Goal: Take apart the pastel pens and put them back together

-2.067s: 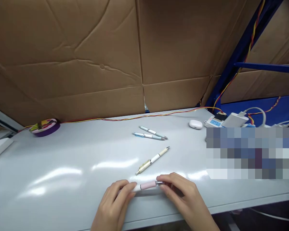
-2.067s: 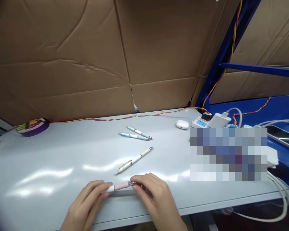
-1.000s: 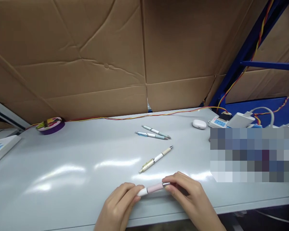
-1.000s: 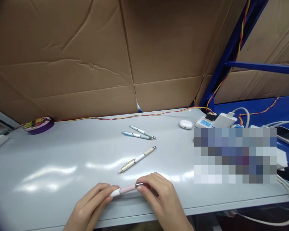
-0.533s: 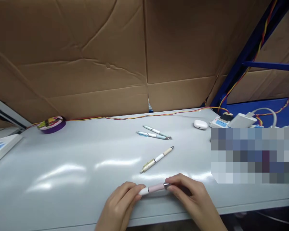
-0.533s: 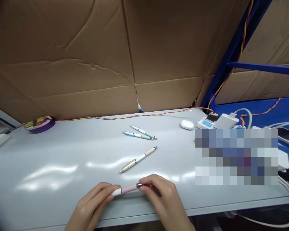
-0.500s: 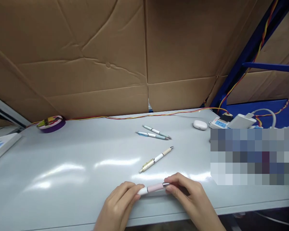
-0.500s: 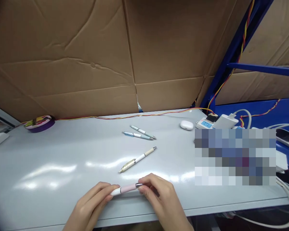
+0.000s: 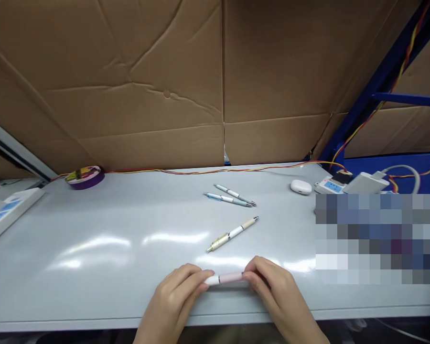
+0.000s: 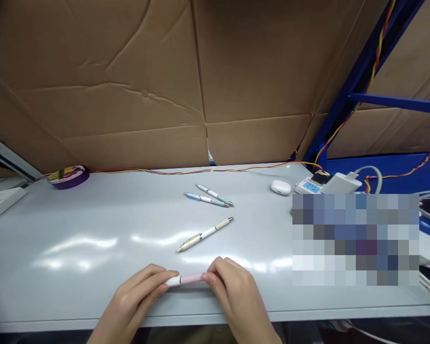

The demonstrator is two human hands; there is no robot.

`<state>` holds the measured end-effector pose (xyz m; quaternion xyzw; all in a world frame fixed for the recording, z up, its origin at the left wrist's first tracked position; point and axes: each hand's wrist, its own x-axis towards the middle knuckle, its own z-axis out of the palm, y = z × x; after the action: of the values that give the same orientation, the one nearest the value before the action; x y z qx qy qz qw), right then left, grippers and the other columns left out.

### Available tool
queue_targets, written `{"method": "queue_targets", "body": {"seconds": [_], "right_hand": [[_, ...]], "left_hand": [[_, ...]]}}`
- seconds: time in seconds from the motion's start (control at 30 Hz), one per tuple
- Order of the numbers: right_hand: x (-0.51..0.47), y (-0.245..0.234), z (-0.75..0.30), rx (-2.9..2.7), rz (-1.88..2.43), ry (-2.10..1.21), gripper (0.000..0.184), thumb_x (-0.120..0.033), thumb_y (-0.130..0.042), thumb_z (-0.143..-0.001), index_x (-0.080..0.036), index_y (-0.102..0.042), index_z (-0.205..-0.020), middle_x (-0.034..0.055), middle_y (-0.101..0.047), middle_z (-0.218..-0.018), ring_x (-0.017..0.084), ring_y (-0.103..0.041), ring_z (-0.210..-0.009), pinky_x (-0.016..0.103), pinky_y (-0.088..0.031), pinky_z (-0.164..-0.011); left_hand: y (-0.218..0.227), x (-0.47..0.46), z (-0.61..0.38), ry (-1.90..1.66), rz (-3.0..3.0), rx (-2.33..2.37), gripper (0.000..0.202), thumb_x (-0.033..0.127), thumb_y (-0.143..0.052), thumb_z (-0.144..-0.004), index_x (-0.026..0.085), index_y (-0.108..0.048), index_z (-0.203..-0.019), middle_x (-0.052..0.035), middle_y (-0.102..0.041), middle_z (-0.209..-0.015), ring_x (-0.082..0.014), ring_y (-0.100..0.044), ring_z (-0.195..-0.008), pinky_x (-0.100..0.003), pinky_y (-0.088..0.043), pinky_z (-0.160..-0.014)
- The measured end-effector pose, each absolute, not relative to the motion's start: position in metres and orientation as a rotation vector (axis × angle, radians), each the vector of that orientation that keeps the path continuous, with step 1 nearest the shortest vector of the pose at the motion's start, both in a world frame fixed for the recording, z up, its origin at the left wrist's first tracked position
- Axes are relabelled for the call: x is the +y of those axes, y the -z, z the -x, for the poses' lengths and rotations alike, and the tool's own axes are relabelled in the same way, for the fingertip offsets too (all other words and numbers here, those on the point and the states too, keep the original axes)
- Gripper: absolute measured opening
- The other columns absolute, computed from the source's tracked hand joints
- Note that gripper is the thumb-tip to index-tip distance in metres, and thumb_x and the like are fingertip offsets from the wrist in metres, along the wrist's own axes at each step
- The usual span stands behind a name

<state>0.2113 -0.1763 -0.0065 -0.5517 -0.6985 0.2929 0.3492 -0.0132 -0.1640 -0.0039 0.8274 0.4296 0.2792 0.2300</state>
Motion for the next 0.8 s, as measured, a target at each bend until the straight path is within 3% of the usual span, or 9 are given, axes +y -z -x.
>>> {"method": "queue_targets", "body": {"seconds": [0.07,0.13,0.2,0.37,0.47,0.53,0.63,0.67,0.8], "right_hand": [[-0.175,0.007,-0.211,-1.808,1.429,-0.791,0.030,-0.036,-0.040,-0.095,-0.022,-0.055,-0.073,-0.0011,-0.058,-0.064,0.014,-0.054,-0.058,0.023,-0.040,-0.052],[-0.176,0.007,-0.211,-1.736,1.379,-0.884,0.017,-0.034,-0.049,-0.091,-0.024,-0.059,-0.099,-0.0007,-0.064,-0.074,0.015,-0.060,-0.067,0.022,-0.046,-0.060],[-0.177,0.007,-0.211,-1.657,1.321,-0.957,0.036,-0.031,-0.058,-0.086,-0.027,-0.053,-0.121,-0.0003,-0.069,-0.087,0.015,-0.063,-0.076,0.022,-0.049,-0.069],[-0.177,0.000,-0.212,-1.559,1.316,-1.041,0.016,-0.035,-0.056,-0.087,-0.025,-0.068,-0.089,0.0000,-0.069,-0.079,0.016,-0.063,-0.073,0.021,-0.046,-0.062],[-0.177,-0.005,-0.209,-1.594,1.323,-1.044,0.031,-0.042,-0.054,-0.088,-0.020,-0.061,-0.067,-0.0011,-0.060,-0.061,0.014,-0.054,-0.058,0.022,-0.038,-0.054],[-0.177,-0.005,-0.203,-1.550,1.263,-1.064,0.033,-0.046,-0.052,-0.089,-0.020,-0.058,-0.070,-0.0016,-0.057,-0.059,0.013,-0.050,-0.057,0.022,-0.037,-0.054],[-0.179,0.002,-0.189,-1.373,1.060,-1.214,0.037,-0.052,-0.055,-0.085,-0.022,-0.057,-0.108,0.0001,-0.063,-0.074,0.013,-0.054,-0.063,0.023,-0.041,-0.058],[-0.180,0.005,-0.184,-1.300,0.988,-1.265,0.041,-0.053,-0.055,-0.085,-0.023,-0.056,-0.112,0.0009,-0.063,-0.078,0.013,-0.055,-0.063,0.023,-0.042,-0.059],[-0.181,0.012,-0.168,-1.054,0.876,-1.305,0.040,-0.056,-0.053,-0.085,-0.017,-0.062,-0.075,0.0003,-0.057,-0.064,0.010,-0.050,-0.051,0.021,-0.042,-0.050]], "left_hand": [[0.003,-0.164,0.012,-0.784,-2.252,1.185,0.023,0.023,-0.041,-0.097,0.025,-0.061,-0.107,-0.0019,-0.063,-0.091,-0.0147,-0.062,-0.079,-0.020,-0.048,-0.068],[0.002,-0.163,0.011,-0.801,-2.219,1.194,0.023,0.022,-0.041,-0.097,0.026,-0.061,-0.107,-0.0014,-0.063,-0.091,-0.0141,-0.062,-0.079,-0.019,-0.048,-0.068],[0.001,-0.164,0.011,-0.829,-2.189,1.197,0.024,0.021,-0.040,-0.096,0.027,-0.061,-0.107,-0.0009,-0.064,-0.091,-0.0136,-0.063,-0.079,-0.018,-0.048,-0.068],[-0.001,-0.166,0.012,-0.889,-2.134,1.176,0.018,0.022,-0.046,-0.094,0.025,-0.062,-0.101,0.0005,-0.066,-0.084,-0.0130,-0.062,-0.070,-0.018,-0.048,-0.063],[-0.002,-0.167,0.013,-0.934,-2.121,1.163,0.014,0.023,-0.050,-0.092,0.025,-0.064,-0.094,0.0013,-0.066,-0.080,-0.0127,-0.061,-0.066,-0.017,-0.047,-0.059],[-0.001,-0.168,0.012,-0.979,-2.099,1.169,0.011,0.024,-0.053,-0.091,0.025,-0.064,-0.092,0.0018,-0.066,-0.078,-0.0122,-0.061,-0.064,-0.017,-0.047,-0.056],[0.002,-0.173,0.006,-1.075,-2.039,1.158,0.009,0.027,-0.057,-0.089,0.026,-0.065,-0.091,0.0022,-0.066,-0.073,-0.0114,-0.059,-0.058,-0.016,-0.047,-0.051],[0.004,-0.176,0.003,-1.119,-2.014,1.142,0.008,0.028,-0.057,-0.089,0.026,-0.065,-0.090,0.0020,-0.066,-0.073,-0.0109,-0.058,-0.055,-0.016,-0.046,-0.048],[0.007,-0.185,-0.009,-1.381,-1.942,1.034,0.009,0.035,-0.062,-0.086,0.025,-0.063,-0.085,-0.0036,-0.069,-0.092,-0.0109,-0.061,-0.055,-0.018,-0.050,-0.047]]}}
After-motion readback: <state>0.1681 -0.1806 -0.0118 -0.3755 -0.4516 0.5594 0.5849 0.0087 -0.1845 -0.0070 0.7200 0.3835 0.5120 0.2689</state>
